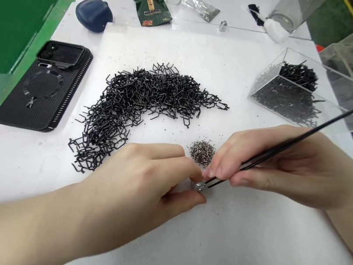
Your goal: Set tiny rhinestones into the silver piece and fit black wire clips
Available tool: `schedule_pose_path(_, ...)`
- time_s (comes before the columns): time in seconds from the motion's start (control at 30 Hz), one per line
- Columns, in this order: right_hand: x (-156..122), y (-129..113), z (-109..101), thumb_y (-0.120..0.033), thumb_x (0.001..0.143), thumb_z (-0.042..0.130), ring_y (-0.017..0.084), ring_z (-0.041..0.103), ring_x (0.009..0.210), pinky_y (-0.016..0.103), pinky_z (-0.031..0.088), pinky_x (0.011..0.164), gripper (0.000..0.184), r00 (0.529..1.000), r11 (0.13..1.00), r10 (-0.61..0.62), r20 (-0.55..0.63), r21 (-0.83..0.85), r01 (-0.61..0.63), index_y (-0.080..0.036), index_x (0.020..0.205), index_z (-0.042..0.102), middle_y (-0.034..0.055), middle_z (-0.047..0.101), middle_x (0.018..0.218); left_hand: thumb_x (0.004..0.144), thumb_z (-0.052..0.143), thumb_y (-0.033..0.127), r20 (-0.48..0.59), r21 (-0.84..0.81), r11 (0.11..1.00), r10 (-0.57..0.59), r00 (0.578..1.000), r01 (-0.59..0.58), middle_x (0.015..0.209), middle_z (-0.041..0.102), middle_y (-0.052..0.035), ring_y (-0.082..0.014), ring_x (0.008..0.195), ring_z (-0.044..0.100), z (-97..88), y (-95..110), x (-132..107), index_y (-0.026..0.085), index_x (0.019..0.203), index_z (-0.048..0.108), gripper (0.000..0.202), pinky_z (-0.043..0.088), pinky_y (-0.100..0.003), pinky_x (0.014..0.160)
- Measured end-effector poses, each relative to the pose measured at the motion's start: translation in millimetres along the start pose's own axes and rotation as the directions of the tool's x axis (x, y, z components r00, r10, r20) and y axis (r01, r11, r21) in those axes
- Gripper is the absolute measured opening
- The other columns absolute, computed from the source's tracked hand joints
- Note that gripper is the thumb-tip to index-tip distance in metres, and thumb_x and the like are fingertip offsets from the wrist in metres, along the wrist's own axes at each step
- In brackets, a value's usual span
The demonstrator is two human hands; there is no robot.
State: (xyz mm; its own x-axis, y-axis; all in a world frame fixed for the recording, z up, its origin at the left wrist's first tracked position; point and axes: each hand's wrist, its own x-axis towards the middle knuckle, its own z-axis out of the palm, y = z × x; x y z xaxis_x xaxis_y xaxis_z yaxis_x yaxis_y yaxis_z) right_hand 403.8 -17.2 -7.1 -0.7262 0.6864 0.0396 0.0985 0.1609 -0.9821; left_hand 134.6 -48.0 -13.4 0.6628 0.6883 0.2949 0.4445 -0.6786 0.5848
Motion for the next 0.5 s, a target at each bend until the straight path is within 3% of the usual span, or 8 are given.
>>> schedule_pose_path(0.5, 0.7, 2.8, 0.7, -0.024, 0.104, 0.082, 0.013, 0.083, 0.101, 0.019, 0.066, 0.092, 0.006, 1.0, 1.0, -0.018, -0.012, -0.004, 0.018, -0.02, 0.108, 0.083, 0.0025, 0.084, 0.102, 0.087, 0.092, 0.013, -0.013, 0.022, 1.0, 0.002, 1.0, -0.001, 0.069, 0.059, 0.0085, -0.0028, 0.057, 0.046, -4.5, 2.7, 0.9, 0.016, 0.095, 0.082, 0.012, 0.034, -0.022, 0.052)
